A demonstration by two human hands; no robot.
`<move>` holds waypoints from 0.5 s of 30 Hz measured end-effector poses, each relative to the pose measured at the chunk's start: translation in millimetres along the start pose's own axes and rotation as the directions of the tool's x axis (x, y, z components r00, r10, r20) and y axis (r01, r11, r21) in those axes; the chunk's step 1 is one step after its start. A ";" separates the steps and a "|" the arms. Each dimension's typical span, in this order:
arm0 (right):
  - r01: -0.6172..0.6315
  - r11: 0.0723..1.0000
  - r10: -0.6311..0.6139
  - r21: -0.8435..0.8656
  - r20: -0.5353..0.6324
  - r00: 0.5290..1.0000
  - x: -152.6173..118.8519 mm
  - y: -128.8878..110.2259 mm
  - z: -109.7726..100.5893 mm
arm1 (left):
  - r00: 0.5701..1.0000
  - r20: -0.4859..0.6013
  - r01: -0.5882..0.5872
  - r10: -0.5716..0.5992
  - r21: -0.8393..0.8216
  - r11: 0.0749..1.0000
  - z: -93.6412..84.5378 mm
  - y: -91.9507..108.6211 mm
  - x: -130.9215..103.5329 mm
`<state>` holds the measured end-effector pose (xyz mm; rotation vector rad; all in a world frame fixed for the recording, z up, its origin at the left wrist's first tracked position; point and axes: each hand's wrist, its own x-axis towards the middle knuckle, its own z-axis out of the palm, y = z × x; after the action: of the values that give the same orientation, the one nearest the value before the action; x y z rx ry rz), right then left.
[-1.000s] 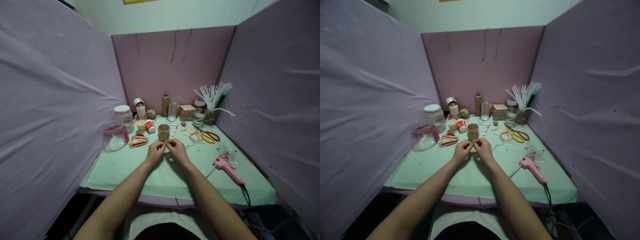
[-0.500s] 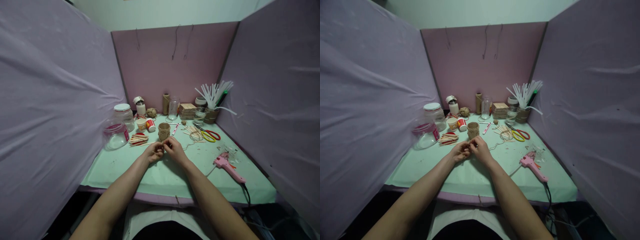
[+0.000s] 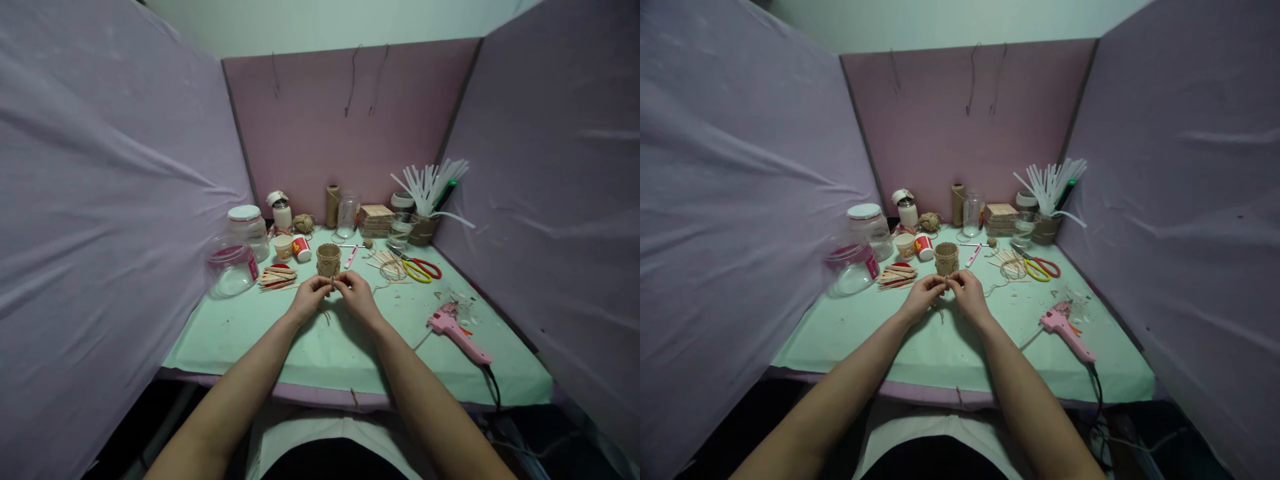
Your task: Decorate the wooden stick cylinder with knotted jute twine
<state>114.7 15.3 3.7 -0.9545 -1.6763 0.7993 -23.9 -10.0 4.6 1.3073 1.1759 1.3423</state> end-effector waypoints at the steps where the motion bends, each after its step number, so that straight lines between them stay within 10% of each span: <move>1: -0.008 1.000 0.008 0.003 0.004 1.000 0.4 0.5 -0.3 | 1.000 0.010 0.004 -0.005 0.024 1.000 -0.3 -0.5 -0.1; 15: -0.330 0.879 0.370 0.345 -0.055 0.927 5.7 5.7 -2.9 | 1.000 0.002 0.002 -0.002 0.034 0.999 8.2 -6.2 0.8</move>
<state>117.6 23.2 2.2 -1.0570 -1.2267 1.2000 -15.8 -8.0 -1.5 1.3308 1.2029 1.3250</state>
